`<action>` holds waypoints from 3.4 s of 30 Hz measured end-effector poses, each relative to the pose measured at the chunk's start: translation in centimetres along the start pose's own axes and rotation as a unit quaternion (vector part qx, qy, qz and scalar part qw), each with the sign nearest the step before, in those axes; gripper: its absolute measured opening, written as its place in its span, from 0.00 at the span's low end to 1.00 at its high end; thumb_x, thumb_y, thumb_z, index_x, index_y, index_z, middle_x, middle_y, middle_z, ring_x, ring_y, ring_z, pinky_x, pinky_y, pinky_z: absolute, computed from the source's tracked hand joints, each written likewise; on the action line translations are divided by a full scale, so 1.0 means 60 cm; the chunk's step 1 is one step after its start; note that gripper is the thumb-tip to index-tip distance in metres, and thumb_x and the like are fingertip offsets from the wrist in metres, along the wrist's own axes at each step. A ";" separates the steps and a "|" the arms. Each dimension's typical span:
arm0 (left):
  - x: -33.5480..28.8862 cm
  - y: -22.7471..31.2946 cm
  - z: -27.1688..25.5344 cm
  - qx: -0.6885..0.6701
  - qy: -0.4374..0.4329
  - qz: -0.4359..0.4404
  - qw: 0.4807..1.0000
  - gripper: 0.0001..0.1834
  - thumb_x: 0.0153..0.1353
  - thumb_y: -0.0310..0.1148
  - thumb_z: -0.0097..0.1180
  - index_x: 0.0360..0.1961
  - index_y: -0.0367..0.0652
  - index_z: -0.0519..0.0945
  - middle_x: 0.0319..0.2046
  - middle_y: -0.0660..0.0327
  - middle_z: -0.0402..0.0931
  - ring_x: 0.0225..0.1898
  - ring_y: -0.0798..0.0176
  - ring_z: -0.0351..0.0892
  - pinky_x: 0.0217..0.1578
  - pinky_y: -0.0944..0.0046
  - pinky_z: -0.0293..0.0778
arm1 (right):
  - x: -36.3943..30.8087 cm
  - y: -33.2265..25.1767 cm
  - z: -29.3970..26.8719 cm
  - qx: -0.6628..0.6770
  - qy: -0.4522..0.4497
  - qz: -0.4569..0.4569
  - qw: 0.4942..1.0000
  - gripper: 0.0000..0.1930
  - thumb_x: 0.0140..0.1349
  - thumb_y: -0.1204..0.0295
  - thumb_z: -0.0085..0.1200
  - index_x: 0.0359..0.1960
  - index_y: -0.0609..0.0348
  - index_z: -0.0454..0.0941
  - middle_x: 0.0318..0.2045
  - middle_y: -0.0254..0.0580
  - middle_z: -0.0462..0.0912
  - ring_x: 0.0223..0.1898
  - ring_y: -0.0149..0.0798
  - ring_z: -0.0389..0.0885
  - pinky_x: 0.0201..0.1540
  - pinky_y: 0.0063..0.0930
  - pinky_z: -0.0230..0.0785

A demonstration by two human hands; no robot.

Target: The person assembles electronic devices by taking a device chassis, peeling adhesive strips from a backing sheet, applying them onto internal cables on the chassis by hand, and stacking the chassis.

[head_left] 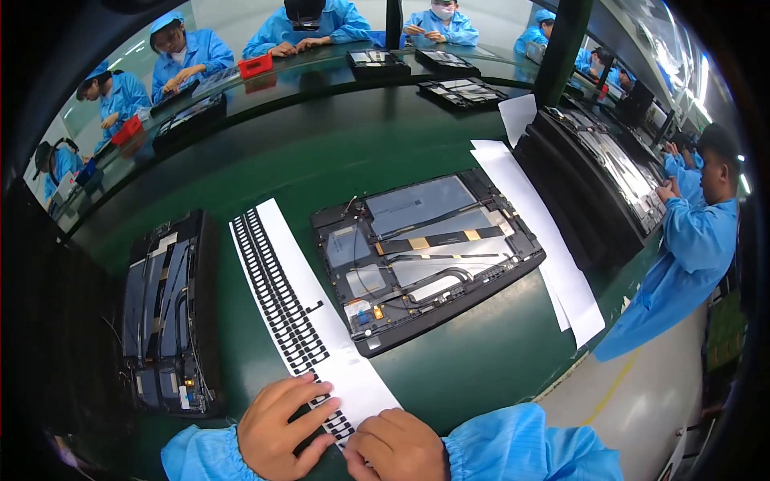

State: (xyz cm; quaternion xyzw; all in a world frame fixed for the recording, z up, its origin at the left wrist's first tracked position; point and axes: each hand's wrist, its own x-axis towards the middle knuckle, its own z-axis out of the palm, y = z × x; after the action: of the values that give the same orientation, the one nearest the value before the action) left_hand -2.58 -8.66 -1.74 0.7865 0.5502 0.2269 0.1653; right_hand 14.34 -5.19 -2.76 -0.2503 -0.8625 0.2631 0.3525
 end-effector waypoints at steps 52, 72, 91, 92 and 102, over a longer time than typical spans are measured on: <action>0.293 0.066 0.133 -0.073 0.123 0.168 0.975 0.21 0.44 0.28 0.45 0.39 0.25 0.71 0.43 0.48 0.69 0.45 0.50 0.69 0.44 0.61 0.69 | 0.075 0.255 -0.277 0.023 -0.039 0.186 0.982 0.07 0.35 0.77 0.61 0.21 0.58 0.80 0.41 0.45 0.75 0.48 0.48 0.69 0.53 0.41 0.55; 0.304 0.047 -0.006 0.055 0.051 0.177 0.981 0.23 0.45 0.23 0.51 0.47 0.36 0.69 0.52 0.49 0.64 0.53 0.47 0.63 0.53 0.55 0.60 | 0.055 0.231 -0.286 -0.091 0.074 0.101 0.988 0.12 0.36 0.81 0.59 0.27 0.61 0.75 0.36 0.47 0.74 0.40 0.47 0.72 0.41 0.32 0.66; 0.399 -0.042 -0.102 0.128 -0.140 -0.081 0.978 0.41 0.44 0.64 0.47 0.35 0.28 0.76 0.36 0.41 0.73 0.41 0.44 0.73 0.44 0.55 0.68 | 0.041 0.121 -0.151 0.434 0.215 0.292 0.825 0.10 0.55 0.75 0.47 0.37 0.57 0.60 0.30 0.39 0.70 0.30 0.32 0.72 0.36 0.32 0.71; 0.370 -0.032 -0.139 0.131 -0.106 -0.116 0.979 0.42 0.44 0.66 0.45 0.36 0.29 0.76 0.36 0.40 0.73 0.41 0.44 0.73 0.43 0.55 0.68 | 0.076 0.091 -0.147 0.459 0.217 0.228 0.831 0.09 0.56 0.74 0.46 0.36 0.56 0.60 0.31 0.37 0.69 0.32 0.30 0.70 0.39 0.29 0.66; 0.102 -0.055 -0.317 0.156 0.248 -0.240 0.925 0.26 0.48 0.43 0.57 0.38 0.29 0.71 0.27 0.45 0.75 0.28 0.53 0.77 0.31 0.60 0.72 | 0.266 0.053 0.020 0.528 0.060 0.106 0.840 0.13 0.50 0.75 0.57 0.28 0.59 0.61 0.22 0.32 0.67 0.23 0.23 0.64 0.24 0.15 0.58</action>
State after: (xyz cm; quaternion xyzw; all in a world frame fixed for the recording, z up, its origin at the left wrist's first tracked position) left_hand -13.66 -1.58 13.68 0.5650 0.7745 0.2796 -0.0518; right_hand 4.24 6.65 2.09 -0.1315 -0.5379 0.6992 0.4522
